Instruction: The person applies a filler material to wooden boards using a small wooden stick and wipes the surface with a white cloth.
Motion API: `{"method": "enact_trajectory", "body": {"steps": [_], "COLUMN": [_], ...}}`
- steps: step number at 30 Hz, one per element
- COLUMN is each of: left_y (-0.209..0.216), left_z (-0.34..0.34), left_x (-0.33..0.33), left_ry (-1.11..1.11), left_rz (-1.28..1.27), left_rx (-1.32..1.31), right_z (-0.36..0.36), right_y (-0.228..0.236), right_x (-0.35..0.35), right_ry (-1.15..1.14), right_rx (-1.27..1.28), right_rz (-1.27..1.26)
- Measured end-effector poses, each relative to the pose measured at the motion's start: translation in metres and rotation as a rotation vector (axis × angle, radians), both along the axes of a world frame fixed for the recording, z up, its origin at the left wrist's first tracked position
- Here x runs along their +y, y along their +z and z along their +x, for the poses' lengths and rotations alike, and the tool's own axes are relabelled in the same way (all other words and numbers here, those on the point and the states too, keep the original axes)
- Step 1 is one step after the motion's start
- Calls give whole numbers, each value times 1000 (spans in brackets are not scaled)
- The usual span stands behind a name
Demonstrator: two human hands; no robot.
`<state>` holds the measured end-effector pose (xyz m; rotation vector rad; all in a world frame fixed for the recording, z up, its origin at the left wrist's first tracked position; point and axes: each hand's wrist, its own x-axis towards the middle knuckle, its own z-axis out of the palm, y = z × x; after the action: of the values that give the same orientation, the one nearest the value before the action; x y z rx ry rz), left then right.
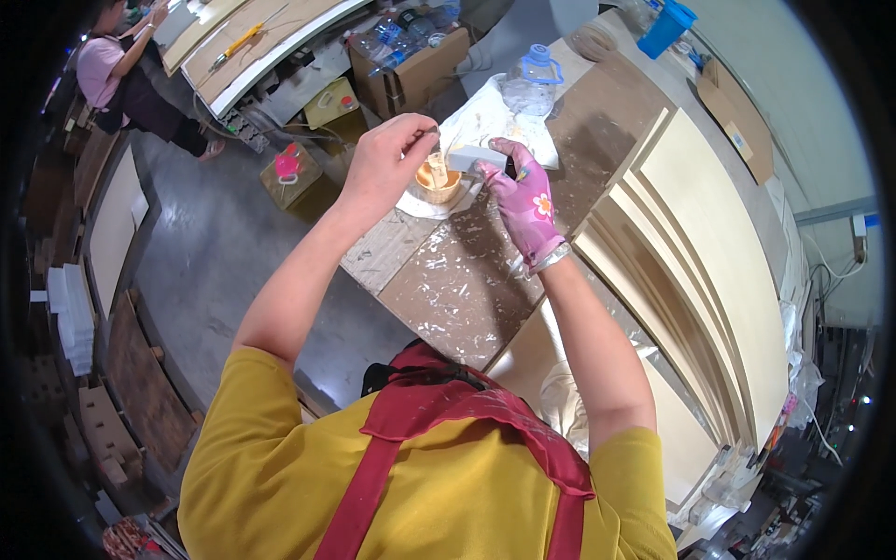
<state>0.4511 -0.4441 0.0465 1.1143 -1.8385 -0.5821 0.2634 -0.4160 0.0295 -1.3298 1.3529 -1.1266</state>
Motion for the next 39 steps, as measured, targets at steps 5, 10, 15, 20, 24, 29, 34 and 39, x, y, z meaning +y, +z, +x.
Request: {"method": "enact_trajectory", "body": {"steps": [5, 10, 15, 20, 24, 29, 34, 39], "left_y": [1, 2, 2, 0, 3, -8, -9, 6], "left_z": [4, 3, -3, -7, -9, -1, -3, -27], "left_x": [-3, -1, -2, -2, -2, -11, -10, 38], "left_ry": [41, 9, -10, -43, -25, 30, -32, -101], "left_rz": [-11, -2, -49, -116, -107, -117, -162, 28], "left_rx": [22, 46, 36, -33, -32, -67, -141, -123], "right_z": [-20, -36, -25, -9, -12, -39, -62, -93], "right_y": [-19, -30, -23, -18, -17, -21, -5, -6], "right_x": [3, 8, 8, -1, -5, 18, 74, 131], "right_ry": [-32, 124, 85, 3, -77, 190, 228, -106], "right_rx": [-373, -823, -665, -305, -379, -1149, -1374, -1290], "right_rz": [167, 289, 298, 137, 149, 306, 175, 120]}}
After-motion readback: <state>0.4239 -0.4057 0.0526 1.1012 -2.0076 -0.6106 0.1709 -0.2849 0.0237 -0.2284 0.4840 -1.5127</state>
